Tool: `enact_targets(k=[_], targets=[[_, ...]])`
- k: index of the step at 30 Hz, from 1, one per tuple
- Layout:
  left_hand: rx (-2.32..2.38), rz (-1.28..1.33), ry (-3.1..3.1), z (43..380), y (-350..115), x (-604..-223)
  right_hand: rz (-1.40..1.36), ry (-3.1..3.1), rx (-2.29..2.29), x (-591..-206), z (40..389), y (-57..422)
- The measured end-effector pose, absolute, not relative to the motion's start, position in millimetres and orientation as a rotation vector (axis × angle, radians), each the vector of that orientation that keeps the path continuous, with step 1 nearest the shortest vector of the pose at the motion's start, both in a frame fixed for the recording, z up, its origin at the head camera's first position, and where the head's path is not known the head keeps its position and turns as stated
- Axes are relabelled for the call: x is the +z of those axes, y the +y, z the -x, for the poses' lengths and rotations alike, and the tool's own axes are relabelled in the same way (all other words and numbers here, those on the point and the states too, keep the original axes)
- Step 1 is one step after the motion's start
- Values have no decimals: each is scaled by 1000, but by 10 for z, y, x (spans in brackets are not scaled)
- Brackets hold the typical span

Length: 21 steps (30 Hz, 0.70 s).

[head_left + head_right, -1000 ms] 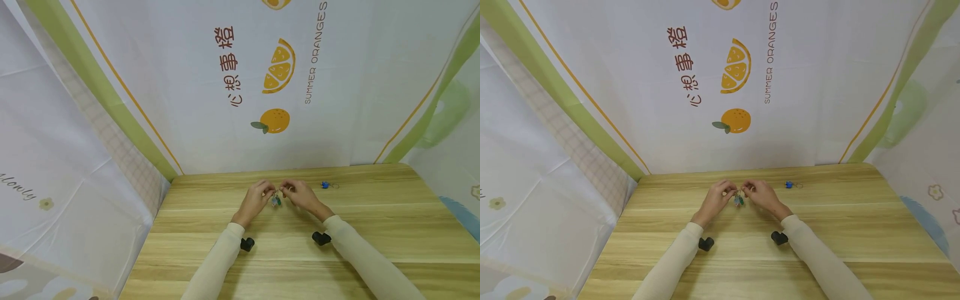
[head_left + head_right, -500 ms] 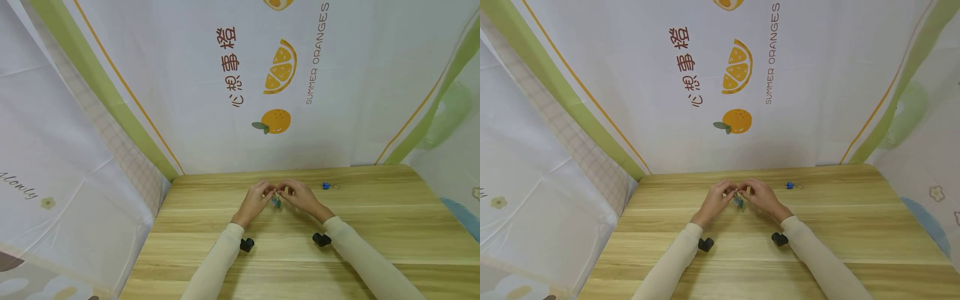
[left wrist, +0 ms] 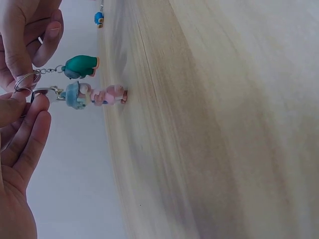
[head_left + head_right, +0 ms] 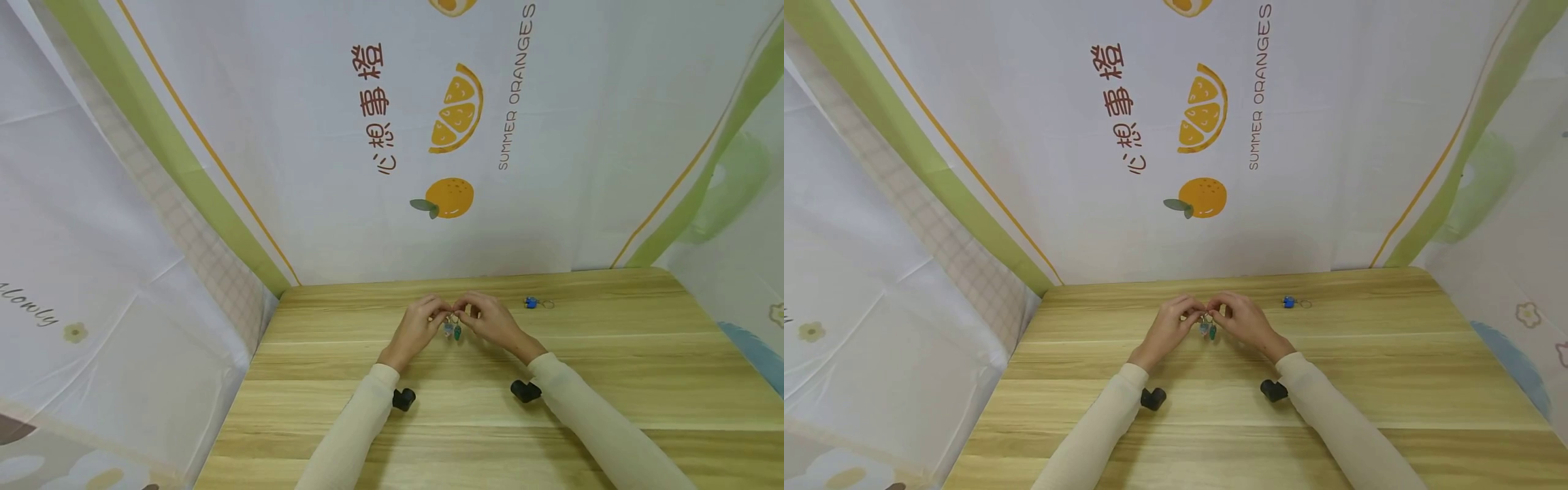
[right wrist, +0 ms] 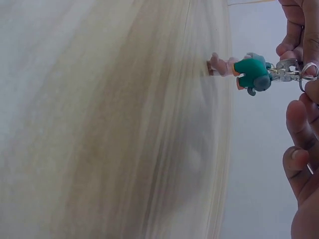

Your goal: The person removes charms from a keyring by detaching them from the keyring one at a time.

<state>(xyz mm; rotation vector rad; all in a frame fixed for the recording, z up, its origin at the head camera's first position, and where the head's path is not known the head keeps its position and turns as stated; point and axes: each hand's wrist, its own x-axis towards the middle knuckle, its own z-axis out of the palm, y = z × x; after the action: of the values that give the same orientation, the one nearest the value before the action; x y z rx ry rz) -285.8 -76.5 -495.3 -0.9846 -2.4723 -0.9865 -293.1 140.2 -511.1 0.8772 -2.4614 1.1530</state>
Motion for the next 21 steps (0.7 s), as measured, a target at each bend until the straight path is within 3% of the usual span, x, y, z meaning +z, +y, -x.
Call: enact_targets(k=[12, 21], targets=[[-990, 992, -2480, 2845, -774, -4939, -763, -2516, 1170, -5111, 2914, 1420], [-969, 979, -2466, 2842, -772, -4938, -825, -2481, 1167, -5130, 2933, 1422]])
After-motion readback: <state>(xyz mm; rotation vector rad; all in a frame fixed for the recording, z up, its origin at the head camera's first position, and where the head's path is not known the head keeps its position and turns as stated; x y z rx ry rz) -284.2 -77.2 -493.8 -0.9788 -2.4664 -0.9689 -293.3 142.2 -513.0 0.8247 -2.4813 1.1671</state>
